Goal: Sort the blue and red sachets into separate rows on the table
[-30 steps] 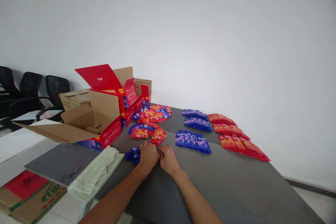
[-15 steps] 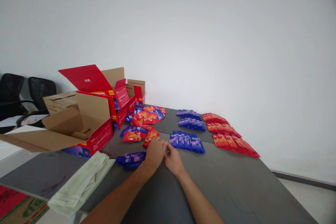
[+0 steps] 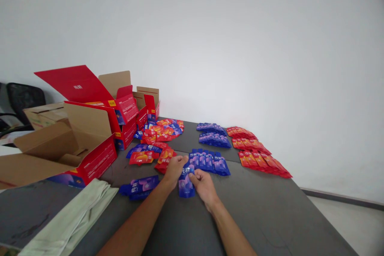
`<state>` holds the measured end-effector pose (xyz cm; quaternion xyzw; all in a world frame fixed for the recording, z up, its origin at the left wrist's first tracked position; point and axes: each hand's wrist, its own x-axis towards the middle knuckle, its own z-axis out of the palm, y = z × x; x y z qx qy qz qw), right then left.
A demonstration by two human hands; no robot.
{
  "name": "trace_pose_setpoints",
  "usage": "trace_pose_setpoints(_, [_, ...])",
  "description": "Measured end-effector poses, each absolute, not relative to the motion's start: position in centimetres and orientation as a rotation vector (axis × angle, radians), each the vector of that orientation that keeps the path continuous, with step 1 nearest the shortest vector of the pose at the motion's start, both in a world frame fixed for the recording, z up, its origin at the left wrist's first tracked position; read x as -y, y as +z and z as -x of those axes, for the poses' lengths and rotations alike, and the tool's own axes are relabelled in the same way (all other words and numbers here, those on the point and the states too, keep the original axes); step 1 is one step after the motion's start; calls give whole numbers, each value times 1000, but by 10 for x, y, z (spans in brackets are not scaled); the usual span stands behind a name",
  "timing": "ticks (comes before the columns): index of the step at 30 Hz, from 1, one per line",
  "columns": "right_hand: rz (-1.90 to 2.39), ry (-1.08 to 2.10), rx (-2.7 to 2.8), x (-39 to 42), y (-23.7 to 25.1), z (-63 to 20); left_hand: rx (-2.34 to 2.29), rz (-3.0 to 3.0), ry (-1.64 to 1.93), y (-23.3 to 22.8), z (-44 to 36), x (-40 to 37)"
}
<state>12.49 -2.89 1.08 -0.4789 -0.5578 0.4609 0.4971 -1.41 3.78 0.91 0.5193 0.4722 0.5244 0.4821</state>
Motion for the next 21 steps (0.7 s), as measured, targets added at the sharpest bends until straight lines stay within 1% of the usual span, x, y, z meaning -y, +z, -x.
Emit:
trace_pose_setpoints(6, [1131, 1125, 1207, 30, 10, -132, -1002, -1178, 1223, 18, 6, -25])
trace_pose_setpoints(12, [1111, 1059, 976, 27, 17, -142, -878, -1394, 805, 17, 9, -12])
trace_pose_setpoints(15, [1104, 1117, 998, 30, 19, -143, -890, -1469, 879, 13, 10, -14])
trace_pose_setpoints(18, [1120, 1181, 1125, 33, 19, -143, -965, -1462, 1032, 11, 9, -17])
trace_pose_setpoints(21, [1147, 1191, 1240, 34, 15, -144, -993, -1427, 1096, 11, 8, -17])
